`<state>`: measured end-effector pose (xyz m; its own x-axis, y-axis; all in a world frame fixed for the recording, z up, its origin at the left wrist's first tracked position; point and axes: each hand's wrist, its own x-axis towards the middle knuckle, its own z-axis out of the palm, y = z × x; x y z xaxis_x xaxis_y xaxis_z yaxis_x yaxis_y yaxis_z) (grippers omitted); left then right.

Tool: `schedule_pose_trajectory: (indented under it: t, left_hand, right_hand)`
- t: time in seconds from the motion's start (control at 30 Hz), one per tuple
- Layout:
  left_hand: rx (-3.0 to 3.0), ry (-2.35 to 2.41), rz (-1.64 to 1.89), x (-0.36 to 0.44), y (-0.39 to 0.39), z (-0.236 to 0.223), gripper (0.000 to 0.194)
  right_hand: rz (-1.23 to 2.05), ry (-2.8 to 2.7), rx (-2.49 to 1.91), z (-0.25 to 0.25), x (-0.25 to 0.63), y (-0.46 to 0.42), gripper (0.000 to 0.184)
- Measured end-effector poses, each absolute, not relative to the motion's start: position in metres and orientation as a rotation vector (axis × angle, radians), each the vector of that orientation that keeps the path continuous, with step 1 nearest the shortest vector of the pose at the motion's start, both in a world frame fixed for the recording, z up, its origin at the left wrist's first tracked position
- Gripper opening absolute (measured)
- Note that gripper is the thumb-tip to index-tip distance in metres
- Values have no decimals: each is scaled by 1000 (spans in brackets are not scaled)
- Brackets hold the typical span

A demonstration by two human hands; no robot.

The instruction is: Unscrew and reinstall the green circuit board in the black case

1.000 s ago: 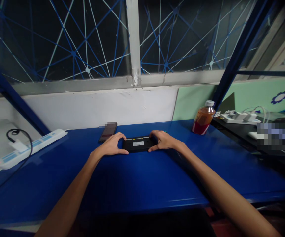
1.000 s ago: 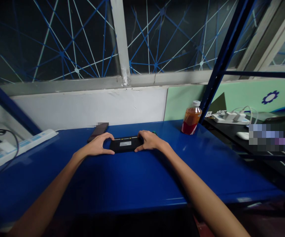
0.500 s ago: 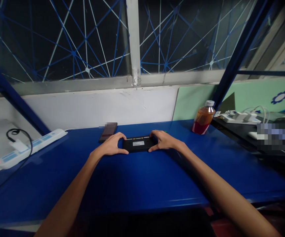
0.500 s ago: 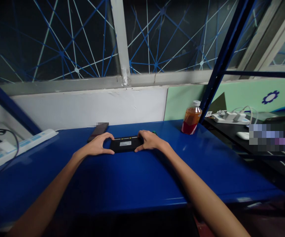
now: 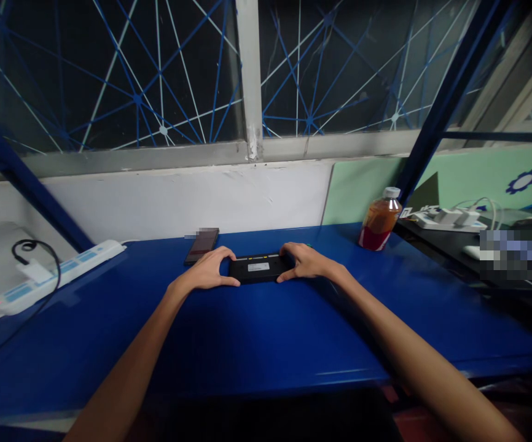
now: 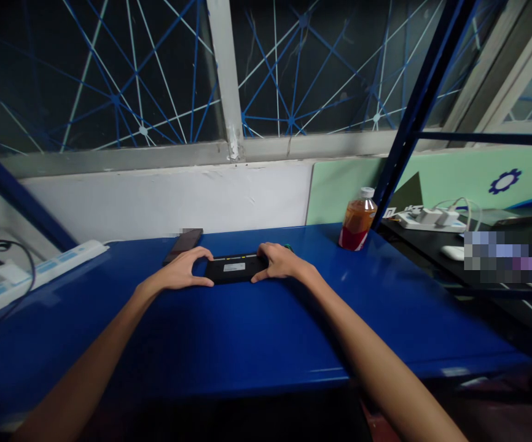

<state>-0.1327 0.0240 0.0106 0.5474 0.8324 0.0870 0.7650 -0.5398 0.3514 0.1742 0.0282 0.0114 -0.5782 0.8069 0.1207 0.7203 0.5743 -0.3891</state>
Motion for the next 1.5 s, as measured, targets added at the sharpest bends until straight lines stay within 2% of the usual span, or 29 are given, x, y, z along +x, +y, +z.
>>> schedule_pose_trajectory:
  t: [1.5]
  left_hand:
    - [2552,1298,265,-129,21,15,65]
  right_hand:
    - [461,-2540,-1287,14,174,28,67]
